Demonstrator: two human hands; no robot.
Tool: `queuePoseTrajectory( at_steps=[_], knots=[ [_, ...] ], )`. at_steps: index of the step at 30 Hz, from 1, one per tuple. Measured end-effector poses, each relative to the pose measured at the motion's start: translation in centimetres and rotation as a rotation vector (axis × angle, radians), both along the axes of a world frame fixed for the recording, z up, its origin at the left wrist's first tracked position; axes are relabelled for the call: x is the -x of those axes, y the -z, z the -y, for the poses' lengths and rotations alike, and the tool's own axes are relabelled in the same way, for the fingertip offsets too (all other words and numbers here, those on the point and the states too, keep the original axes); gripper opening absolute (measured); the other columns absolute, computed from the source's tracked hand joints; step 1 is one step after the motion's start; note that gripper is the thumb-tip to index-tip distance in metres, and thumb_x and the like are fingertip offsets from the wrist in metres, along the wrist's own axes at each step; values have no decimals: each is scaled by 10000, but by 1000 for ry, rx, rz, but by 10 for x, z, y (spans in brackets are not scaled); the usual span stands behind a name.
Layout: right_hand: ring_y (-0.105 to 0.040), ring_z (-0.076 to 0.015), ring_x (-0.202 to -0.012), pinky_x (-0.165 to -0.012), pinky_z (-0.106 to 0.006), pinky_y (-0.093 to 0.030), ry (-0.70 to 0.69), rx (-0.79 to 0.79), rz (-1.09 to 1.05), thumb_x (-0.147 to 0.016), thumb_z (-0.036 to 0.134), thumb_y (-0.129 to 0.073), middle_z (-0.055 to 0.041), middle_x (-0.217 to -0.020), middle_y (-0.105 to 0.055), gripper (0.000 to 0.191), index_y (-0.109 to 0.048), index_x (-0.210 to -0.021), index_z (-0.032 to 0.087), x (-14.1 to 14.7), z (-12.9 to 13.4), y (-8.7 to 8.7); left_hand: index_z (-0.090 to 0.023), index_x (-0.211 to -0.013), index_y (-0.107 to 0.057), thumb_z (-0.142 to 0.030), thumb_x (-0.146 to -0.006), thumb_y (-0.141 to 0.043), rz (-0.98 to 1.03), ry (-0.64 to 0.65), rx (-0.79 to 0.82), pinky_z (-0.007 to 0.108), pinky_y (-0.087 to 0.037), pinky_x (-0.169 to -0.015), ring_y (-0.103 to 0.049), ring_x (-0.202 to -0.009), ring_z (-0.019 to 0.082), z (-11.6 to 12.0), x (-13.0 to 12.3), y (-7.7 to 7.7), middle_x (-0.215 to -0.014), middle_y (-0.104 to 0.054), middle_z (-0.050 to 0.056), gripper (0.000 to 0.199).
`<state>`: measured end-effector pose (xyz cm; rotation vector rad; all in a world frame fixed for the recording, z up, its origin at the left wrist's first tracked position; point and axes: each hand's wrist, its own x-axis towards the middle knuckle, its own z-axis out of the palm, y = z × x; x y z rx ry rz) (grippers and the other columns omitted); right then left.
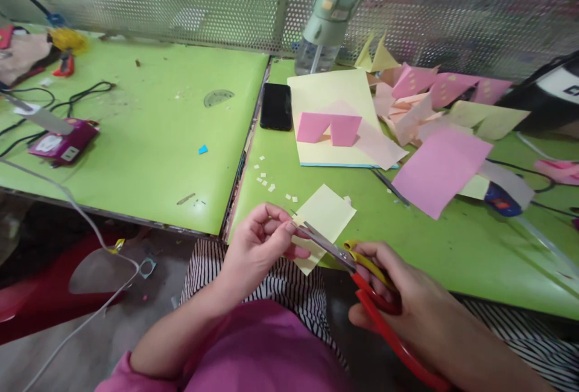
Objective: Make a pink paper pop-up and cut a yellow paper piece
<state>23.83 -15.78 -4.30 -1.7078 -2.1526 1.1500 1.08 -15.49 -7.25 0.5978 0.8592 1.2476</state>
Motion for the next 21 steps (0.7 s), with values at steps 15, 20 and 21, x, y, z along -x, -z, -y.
queuePoseTrajectory(
  at_steps=[15, 20, 21],
  knots=[
    [-606, -156, -492, -438, -243, -437, 79, 39, 30, -594, 426, -792, 71, -588, -664, 428, -546, -911, 276, 5, -7, 6, -169, -815, -554, -251, -854, -716, -46, 13, 5, 133, -589, -568, -724, -577, 82, 1, -3, 3, -680, -680, -61, 186],
    [-593, -159, -469, -423, -254, -419, 55, 27, 33, -592, 401, -795, 66, -581, -657, 422, -581, -934, 275, 3, -7, 7, -167, -818, -557, -276, -840, -722, -86, 24, 17, 157, -594, -576, -718, -570, 95, 1, -3, 1, -681, -686, -40, 199],
    [-581, -154, -455, -415, -254, -410, 42, 27, 28, -603, 391, -791, 69, -580, -654, 421, -584, -952, 278, 3, -7, 7, -168, -819, -556, -284, -838, -724, -97, 24, 19, 164, -595, -575, -717, -570, 98, 1, -3, 1, -684, -688, -35, 204]
  ],
)
